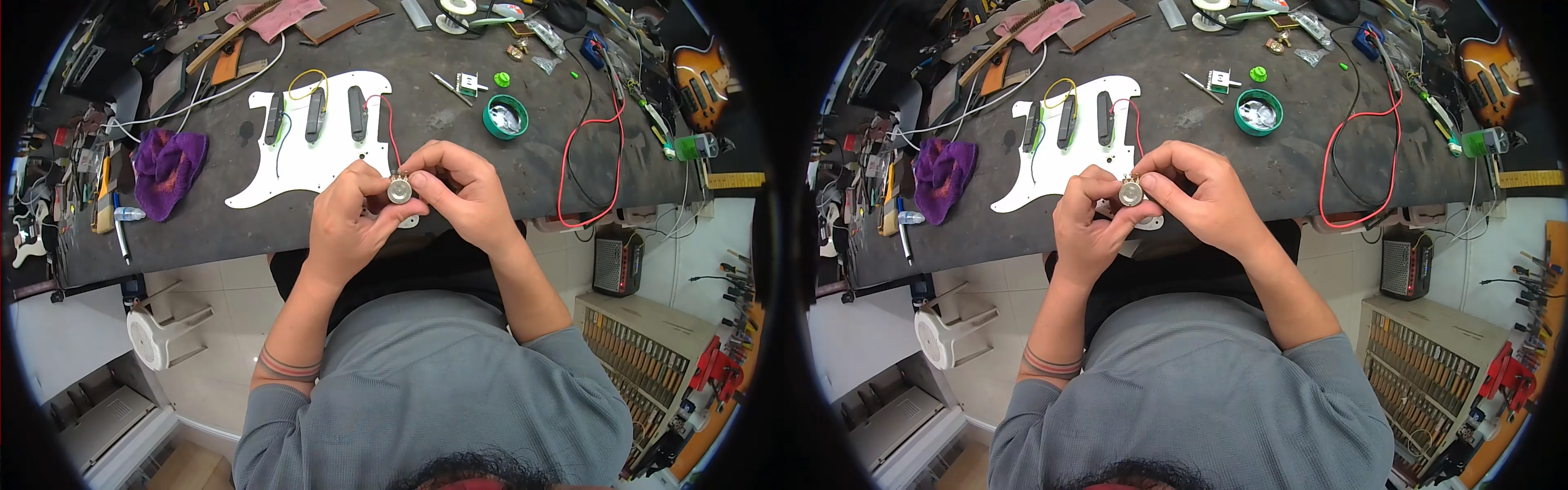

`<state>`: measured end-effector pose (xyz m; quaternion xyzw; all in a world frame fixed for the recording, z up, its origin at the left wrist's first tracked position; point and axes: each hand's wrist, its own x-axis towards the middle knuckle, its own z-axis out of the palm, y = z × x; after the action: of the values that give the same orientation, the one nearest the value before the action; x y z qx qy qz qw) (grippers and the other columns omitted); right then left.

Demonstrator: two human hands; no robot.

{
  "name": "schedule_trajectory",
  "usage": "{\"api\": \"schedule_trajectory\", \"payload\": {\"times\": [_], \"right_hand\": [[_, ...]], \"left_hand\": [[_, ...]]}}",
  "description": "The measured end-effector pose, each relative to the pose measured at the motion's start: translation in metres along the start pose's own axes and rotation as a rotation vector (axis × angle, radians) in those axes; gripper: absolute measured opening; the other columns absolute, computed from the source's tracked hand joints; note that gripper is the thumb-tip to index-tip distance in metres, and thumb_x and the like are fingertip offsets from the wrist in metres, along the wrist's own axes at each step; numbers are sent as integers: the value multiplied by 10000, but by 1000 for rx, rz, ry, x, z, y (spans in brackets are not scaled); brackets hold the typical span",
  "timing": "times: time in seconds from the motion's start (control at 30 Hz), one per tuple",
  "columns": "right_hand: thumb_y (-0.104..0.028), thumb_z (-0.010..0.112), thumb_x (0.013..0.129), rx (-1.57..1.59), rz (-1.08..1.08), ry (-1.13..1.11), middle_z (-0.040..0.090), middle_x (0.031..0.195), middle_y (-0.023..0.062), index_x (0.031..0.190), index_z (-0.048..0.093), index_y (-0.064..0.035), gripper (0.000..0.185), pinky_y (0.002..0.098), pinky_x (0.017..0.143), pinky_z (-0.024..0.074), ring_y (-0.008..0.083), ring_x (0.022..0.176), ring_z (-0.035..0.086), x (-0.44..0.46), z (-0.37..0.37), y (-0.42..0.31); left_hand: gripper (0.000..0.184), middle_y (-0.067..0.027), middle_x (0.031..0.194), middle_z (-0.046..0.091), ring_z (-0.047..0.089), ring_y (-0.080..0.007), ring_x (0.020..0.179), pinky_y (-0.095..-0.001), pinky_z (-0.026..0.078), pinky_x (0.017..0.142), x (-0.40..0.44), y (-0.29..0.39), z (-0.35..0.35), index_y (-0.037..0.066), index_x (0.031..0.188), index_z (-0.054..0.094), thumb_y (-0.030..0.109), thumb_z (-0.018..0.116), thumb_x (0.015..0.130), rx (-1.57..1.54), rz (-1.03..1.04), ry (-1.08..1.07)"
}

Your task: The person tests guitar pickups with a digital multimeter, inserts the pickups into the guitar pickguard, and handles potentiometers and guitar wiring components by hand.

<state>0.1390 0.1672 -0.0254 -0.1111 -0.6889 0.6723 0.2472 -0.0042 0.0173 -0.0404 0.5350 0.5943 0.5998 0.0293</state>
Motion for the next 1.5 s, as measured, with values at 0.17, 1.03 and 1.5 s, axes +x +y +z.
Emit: {"api": "schedule_trajectory", "payload": {"times": [0.17, 1.03, 1.5], "right_hand": [[-100, 746, 1111, -23, 20, -14, 805, 1057, 64, 1169, 783, 40, 155, 290, 834, 590, 98, 940, 738, 0, 0, -5], [-118, 749, 1091, -80, -68, 69, 708, 964, 27, 1107, 720, -7, 116, 284, 724, 501, 84, 819, 609, 1, 3, 7], [-156, 705, 1124, -192, -43, 62, 632, 814, 53, 1024, 698, -7, 180, 343, 646, 441, 135, 696, 526, 0, 6, 1]], "left_hand": [[501, -66, 823, 691, 682, -147, 665, -289, 541, 570, -1, 0, 0, 63, 1077, 616, 260, 1027, 870, 34, 18, 3], [435, -105, 1307, 744, 742, -164, 1076, -311, 666, 946, 13, -2, -13, 25, 1339, 800, -165, 805, 947, -443, -231, -48], [414, -84, 1187, 733, 722, -156, 949, -312, 608, 817, 10, -2, -10, 36, 1266, 825, -113, 873, 883, -250, -162, -53]]}}
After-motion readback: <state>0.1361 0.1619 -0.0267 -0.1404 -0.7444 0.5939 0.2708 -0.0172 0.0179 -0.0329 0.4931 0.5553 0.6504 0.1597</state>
